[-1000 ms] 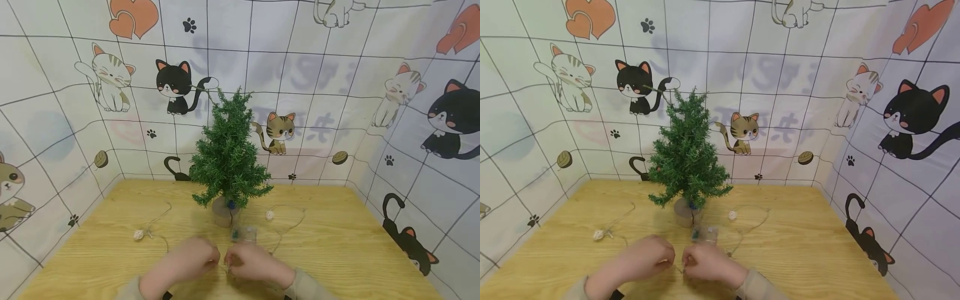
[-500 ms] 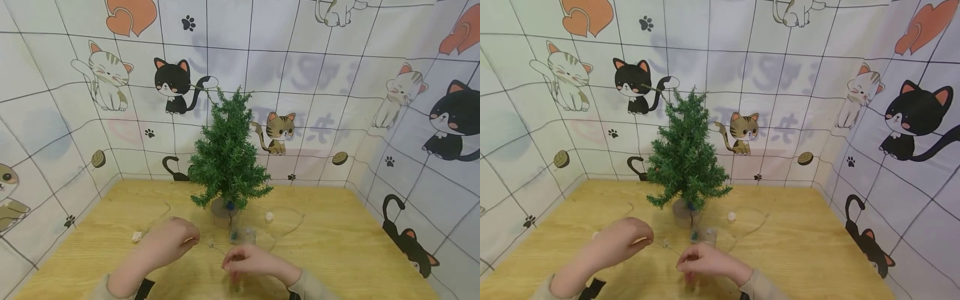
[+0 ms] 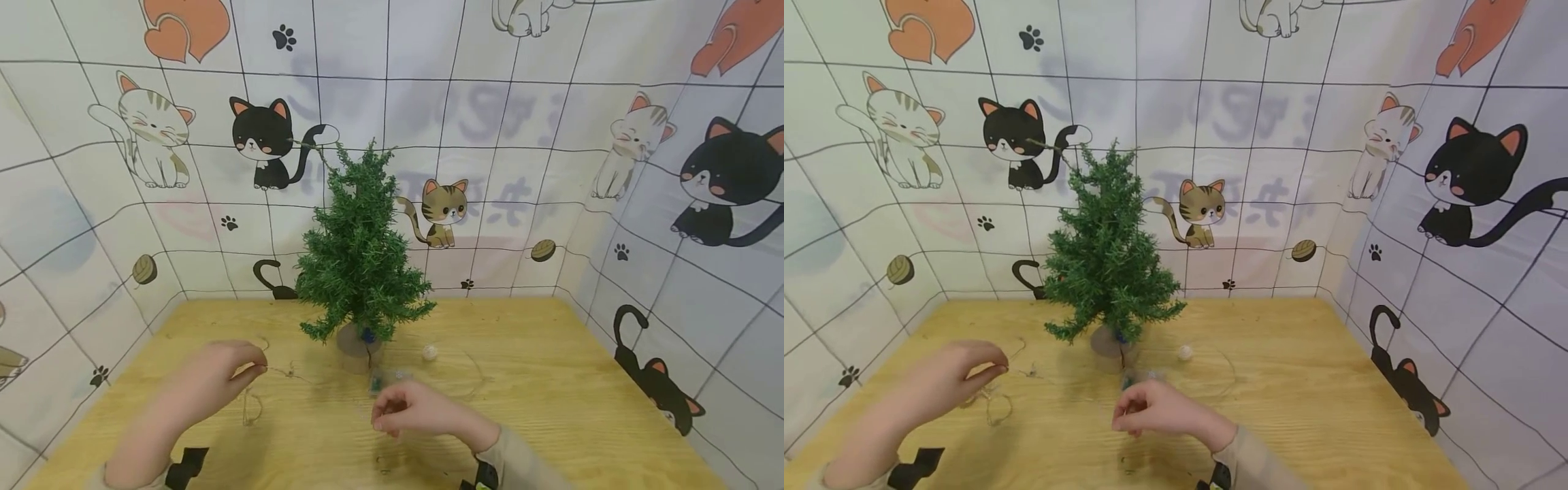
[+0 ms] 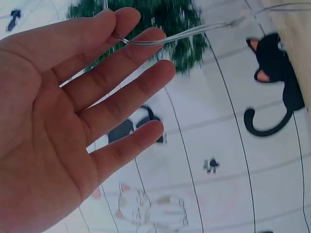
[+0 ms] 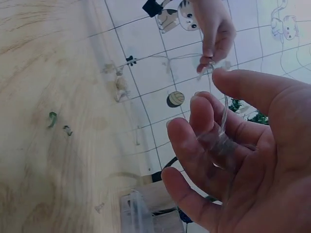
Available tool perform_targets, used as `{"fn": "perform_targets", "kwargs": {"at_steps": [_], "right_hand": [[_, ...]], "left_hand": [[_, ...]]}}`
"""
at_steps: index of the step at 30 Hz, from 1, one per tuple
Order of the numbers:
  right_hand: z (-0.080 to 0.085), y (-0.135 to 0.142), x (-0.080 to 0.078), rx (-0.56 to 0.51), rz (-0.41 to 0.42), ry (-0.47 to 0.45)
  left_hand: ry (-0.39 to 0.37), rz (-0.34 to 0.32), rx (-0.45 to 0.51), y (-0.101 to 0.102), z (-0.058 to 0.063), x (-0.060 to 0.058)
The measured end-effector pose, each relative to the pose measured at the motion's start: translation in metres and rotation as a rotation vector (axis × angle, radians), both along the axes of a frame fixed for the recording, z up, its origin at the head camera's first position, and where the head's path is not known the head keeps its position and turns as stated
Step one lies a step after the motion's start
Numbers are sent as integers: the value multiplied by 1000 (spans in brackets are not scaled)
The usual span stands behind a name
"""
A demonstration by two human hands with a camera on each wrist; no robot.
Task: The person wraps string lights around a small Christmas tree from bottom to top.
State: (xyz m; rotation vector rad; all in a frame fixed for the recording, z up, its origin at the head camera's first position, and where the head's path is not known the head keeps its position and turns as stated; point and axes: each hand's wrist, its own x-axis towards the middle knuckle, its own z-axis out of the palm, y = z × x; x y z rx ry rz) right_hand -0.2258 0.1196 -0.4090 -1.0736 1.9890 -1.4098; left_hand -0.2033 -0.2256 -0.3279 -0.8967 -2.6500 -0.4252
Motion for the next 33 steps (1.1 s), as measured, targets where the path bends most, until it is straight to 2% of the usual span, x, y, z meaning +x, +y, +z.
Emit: {"fn": "perform_targets", "kwargs": {"at_steps": [2, 7, 11, 15, 19, 23, 27, 30, 33], "right_hand": [[3, 1, 0, -5, 3, -22], [8, 4, 0, 28, -28, -73], [13, 5, 0, 75, -88, -46], [16, 7, 0, 79, -133, -7], [15, 10, -3, 78, -170, 31], [13, 12, -6, 110, -200, 50], [10, 13, -8, 125, -198, 62], [9, 12, -8, 118, -191, 67], [10, 10, -7, 115, -196, 68]], "left_hand": [[-9, 47, -5, -10, 1, 1], [-61, 100, 0, -33, 3, -1], [-149, 131, 7, -45, 2, -6], [-219, 140, -2, -53, -6, -15], [-300, 160, -11, -58, -16, -24], [-439, 200, -25, -62, -24, -31], [-563, 247, -44, -59, -33, -32], [-602, 279, -59, -52, -38, -31], [-607, 293, -79, -47, -43, -33]]}}
